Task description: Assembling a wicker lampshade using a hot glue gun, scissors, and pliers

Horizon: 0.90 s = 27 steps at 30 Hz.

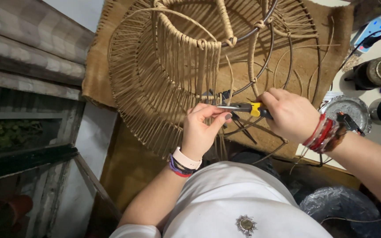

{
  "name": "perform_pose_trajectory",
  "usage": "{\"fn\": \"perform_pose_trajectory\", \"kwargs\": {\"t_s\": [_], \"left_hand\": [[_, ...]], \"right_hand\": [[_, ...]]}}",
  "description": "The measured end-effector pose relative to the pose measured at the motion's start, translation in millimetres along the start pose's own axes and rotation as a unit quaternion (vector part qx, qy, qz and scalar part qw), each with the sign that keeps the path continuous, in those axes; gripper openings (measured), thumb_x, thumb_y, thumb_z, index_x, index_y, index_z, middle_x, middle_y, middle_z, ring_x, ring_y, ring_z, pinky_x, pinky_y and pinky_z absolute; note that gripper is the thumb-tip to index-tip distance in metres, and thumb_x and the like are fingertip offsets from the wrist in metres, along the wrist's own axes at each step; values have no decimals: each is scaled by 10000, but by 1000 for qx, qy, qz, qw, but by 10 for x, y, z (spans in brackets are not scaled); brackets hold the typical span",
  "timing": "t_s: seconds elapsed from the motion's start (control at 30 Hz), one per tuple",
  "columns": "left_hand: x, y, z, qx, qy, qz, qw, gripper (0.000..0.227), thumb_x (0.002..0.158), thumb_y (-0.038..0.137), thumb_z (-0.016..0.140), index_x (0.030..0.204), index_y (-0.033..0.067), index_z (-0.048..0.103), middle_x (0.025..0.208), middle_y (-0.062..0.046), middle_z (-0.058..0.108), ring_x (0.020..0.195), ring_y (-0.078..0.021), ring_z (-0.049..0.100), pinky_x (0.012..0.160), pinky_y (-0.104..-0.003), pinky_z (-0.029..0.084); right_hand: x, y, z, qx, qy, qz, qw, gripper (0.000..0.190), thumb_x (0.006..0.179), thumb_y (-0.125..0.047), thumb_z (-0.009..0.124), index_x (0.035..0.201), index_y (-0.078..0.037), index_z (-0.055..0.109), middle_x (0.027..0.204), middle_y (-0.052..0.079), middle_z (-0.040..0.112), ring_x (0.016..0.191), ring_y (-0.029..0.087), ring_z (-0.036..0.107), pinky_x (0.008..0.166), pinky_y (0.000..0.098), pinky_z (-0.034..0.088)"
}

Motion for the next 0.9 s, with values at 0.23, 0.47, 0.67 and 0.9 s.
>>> {"fn": "perform_pose_trajectory", "kwargs": {"t_s": [0.23, 0.47, 0.67, 0.9], "left_hand": [[-6, 136, -21, 27, -7, -9, 1000, 115, 851, 267, 845, 908, 178, 800, 787, 25, 675, 949, -159, 702, 967, -299, 448], [34, 174, 46, 56, -12, -2, 998, 87, 814, 238, 878, 811, 202, 799, 849, -15, 673, 907, -236, 681, 935, -347, 479], [45, 243, 109, 7, -21, -35, 999, 33, 864, 152, 837, 878, 158, 807, 769, -22, 723, 696, -118, 663, 707, -244, 514], [-12, 299, 180, -104, -20, -80, 991, 109, 959, 86, 706, 872, 36, 747, 764, -111, 792, 619, -129, 732, 623, -250, 583]], "right_hand": [[-80, 57, 171, -3, 28, 7, 1000, 296, 726, -282, 671, 975, -189, 540, 859, 3, 561, 853, 237, 683, 690, 387, 584], [-193, 101, 264, 1, 81, -33, 996, 265, 748, -238, 652, 971, -158, 533, 863, 22, 549, 853, 244, 669, 692, 372, 568], [-392, 771, 720, 190, 89, 104, 972, 563, 719, -103, 751, 1242, -50, 549, 1073, 187, 591, 1054, 430, 647, 881, 530, 552], [-696, 1618, 2293, 107, -20, 446, 889, 463, 908, -450, 659, 1121, -56, 544, 1043, 205, 694, 962, 429, 741, 842, 549, 570]]}}
Point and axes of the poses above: each hand's wrist, its own x-axis towards the middle knuckle, its own z-axis out of the palm, y = z × x, the point moved 5 cm from there along x, towards the middle knuckle
